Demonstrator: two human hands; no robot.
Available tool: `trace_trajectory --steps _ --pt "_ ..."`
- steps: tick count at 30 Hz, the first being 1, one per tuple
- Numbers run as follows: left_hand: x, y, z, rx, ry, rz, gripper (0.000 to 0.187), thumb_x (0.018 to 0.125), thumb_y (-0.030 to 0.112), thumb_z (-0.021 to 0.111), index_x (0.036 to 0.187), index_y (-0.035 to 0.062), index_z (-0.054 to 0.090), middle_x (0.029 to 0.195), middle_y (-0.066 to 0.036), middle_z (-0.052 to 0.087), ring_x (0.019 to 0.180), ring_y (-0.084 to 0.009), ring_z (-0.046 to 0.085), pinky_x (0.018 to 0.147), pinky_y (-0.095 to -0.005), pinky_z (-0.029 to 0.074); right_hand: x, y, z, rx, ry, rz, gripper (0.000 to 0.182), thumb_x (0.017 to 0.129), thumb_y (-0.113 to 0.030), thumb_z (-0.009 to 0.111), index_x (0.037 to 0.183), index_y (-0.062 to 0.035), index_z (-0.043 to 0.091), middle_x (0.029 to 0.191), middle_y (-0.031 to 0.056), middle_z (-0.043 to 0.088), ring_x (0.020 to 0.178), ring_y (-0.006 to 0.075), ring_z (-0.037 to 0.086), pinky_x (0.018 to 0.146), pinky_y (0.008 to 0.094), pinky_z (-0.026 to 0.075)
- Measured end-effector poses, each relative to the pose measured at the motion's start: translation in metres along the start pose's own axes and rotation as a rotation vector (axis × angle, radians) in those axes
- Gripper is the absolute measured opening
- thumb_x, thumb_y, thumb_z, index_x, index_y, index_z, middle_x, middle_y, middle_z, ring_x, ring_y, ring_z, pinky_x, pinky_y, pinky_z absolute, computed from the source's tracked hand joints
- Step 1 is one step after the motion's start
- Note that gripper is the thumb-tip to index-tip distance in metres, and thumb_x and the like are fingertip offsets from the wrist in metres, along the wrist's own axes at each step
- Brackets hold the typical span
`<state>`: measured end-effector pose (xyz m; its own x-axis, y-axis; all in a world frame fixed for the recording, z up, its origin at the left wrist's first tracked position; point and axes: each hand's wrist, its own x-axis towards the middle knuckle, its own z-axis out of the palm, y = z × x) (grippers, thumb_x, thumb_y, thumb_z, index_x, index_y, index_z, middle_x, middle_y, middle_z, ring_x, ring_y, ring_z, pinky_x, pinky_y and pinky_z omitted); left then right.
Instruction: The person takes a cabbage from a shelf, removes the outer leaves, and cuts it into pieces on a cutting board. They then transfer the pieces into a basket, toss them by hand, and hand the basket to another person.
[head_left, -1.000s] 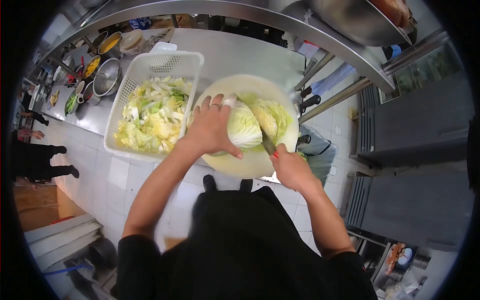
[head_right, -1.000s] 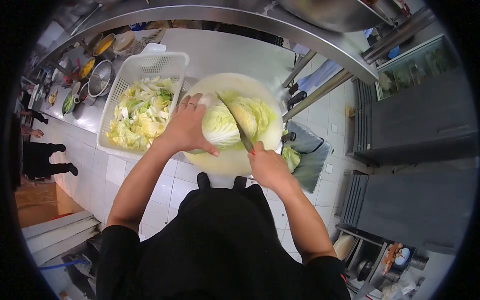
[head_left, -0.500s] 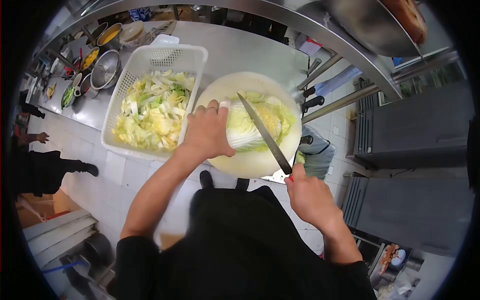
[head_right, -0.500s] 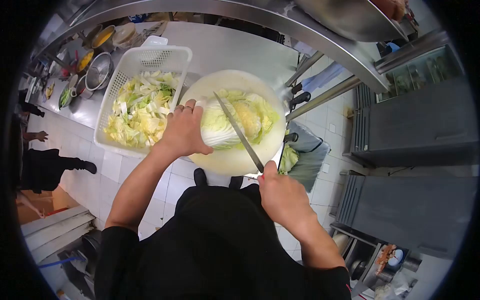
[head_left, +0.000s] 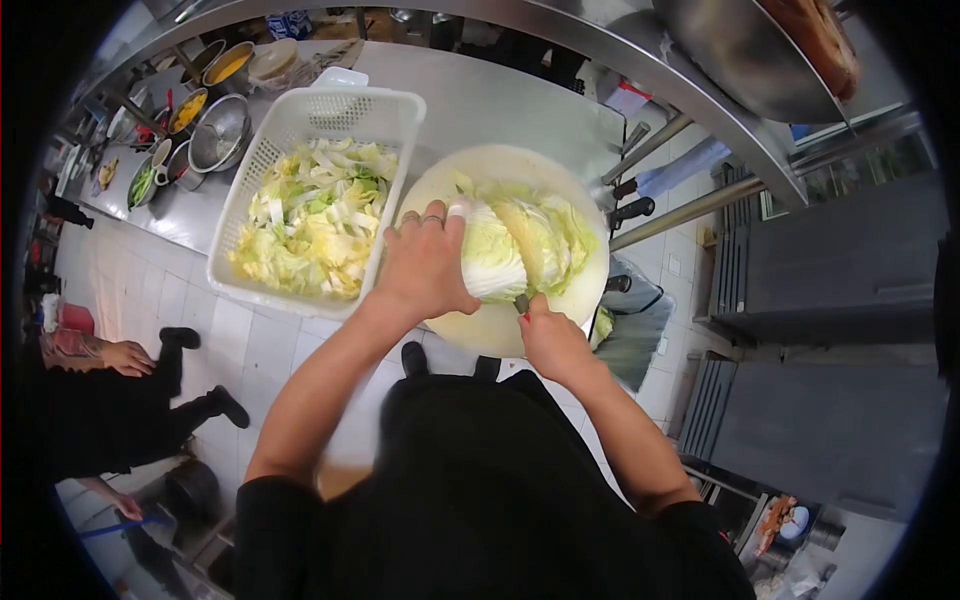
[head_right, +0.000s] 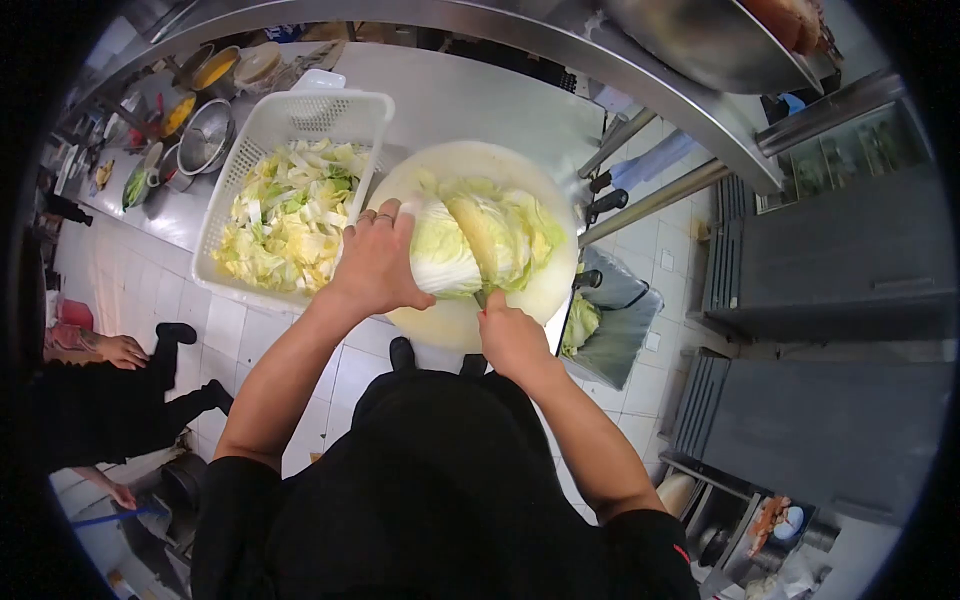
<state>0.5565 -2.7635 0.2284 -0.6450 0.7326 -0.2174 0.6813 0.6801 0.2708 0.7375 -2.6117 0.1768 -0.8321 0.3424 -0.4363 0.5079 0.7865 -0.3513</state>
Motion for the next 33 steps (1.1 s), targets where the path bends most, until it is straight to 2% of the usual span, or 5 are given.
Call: trace_trajectory --steps 4,6,9,21,33 --pt "-0.012 -0.018 0.024 -0.069 0.307 0.118 0.118 0.058 0.05 0.101 0.148 -0.0053 0.048 0.147 -0.025 0.051 0.136 -0.048 0.05 0.114 -0.0584 0.042 -0.037 -0.007 -0.052 -0.037 0.021 -0.019 0.028 0.11 -0.026 0.051 0.113 0.0016 0.051 0.084 0.031 0.072 0.081 0.0532 0.071 0.078 0.0626 0.054" --pt "-0.016 -0.029 0.035 -0.465 0.727 0.225 0.098 0.075 0.047 0.095 0.146 -0.0048 0.05 0.146 -0.025 0.054 0.132 -0.0441 0.052 0.112 -0.055 0.041 -0.07 -0.016 -0.074 -0.025 0.152 -0.028 0.026 0.11 -0.025 0.051 0.109 0.0007 0.05 0.078 0.0303 0.07 0.074 0.0536 0.069 0.072 0.0635 0.054" --pt "-0.004 -0.033 0.075 -0.701 0.851 0.183 0.071 0.091 0.031 0.085 0.144 -0.0037 0.054 0.137 -0.026 0.06 0.127 -0.0431 0.054 0.109 -0.0508 0.042 -0.104 -0.03 -0.09 -0.055 0.2 -0.098 0.024 0.11 -0.023 0.053 0.107 0.0007 0.048 0.075 0.0286 0.069 0.069 0.0531 0.068 0.067 0.0637 0.052" --pt "0.0 -0.029 0.081 -0.589 0.983 0.217 0.032 0.091 0.015 0.078 0.119 0.0018 0.069 0.127 -0.017 0.068 0.117 -0.0396 0.06 0.102 -0.0493 0.045 -0.114 -0.048 -0.096 -0.172 0.03 -0.027 0.024 0.108 -0.022 0.055 0.107 0.0018 0.05 0.072 0.0283 0.07 0.067 0.0501 0.07 0.064 0.0613 0.054" --pt "0.003 -0.032 0.084 -0.541 0.997 0.256 0.035 0.086 0.013 0.078 0.119 0.0042 0.068 0.128 -0.016 0.067 0.117 -0.0387 0.06 0.102 -0.0489 0.046 0.003 -0.036 -0.019 0.005 -0.093 -0.028 0.028 0.109 -0.021 0.051 0.114 0.0072 0.049 0.09 0.0343 0.072 0.089 0.0523 0.072 0.081 0.0615 0.055"
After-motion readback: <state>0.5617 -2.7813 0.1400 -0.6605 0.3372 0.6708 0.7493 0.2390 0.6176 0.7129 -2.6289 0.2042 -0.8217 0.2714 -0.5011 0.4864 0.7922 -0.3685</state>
